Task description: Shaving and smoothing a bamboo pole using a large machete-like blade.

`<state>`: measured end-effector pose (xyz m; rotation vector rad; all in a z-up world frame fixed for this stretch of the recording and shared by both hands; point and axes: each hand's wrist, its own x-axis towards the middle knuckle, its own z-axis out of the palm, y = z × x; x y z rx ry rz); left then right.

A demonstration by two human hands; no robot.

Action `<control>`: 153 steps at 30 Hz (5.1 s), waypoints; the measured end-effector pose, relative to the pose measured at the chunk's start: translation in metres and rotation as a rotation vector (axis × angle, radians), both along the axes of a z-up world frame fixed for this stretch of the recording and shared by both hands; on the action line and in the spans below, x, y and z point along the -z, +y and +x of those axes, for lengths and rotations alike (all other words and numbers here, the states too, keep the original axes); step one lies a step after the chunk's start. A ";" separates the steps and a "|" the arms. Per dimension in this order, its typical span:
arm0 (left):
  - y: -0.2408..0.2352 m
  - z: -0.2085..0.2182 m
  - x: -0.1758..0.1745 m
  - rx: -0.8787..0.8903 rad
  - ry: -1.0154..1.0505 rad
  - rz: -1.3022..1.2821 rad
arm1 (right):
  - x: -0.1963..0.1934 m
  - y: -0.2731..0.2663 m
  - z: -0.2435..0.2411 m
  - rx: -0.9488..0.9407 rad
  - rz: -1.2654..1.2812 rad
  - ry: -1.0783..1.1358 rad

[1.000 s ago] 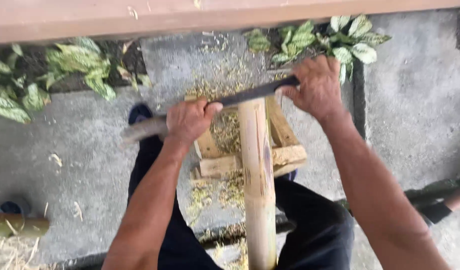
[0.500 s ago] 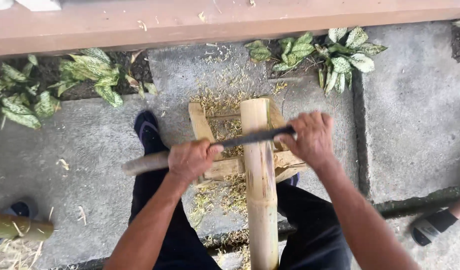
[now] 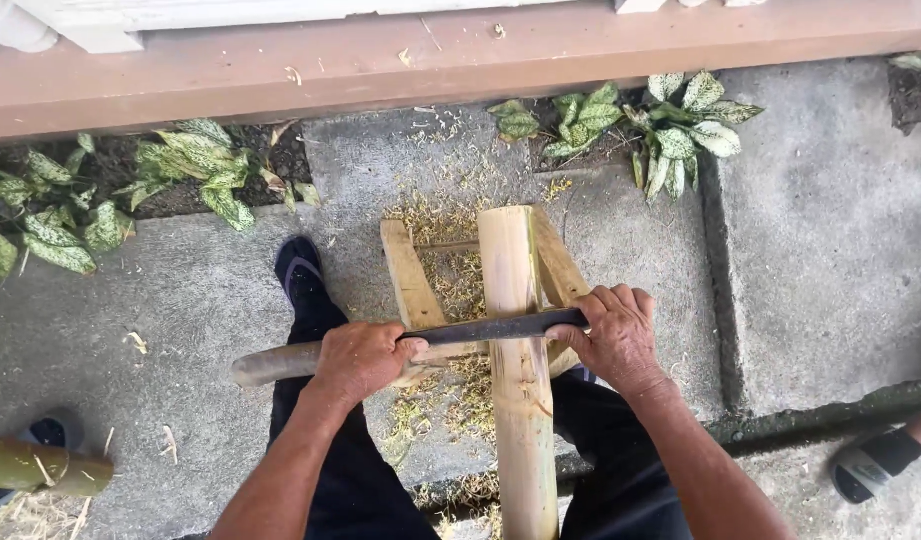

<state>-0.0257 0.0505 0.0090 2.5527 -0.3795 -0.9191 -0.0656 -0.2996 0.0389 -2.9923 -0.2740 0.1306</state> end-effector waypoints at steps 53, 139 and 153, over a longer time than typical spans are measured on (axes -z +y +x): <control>-0.017 0.074 0.094 -0.171 -0.448 -0.164 | 0.003 -0.009 0.155 -0.195 -0.376 -0.074; -0.038 -0.049 -0.007 -0.127 -0.311 0.089 | 0.047 -0.051 0.033 -0.083 -0.119 0.048; -0.054 -0.006 -0.012 -0.040 -0.424 0.126 | 0.046 -0.057 0.047 -0.014 0.034 -0.030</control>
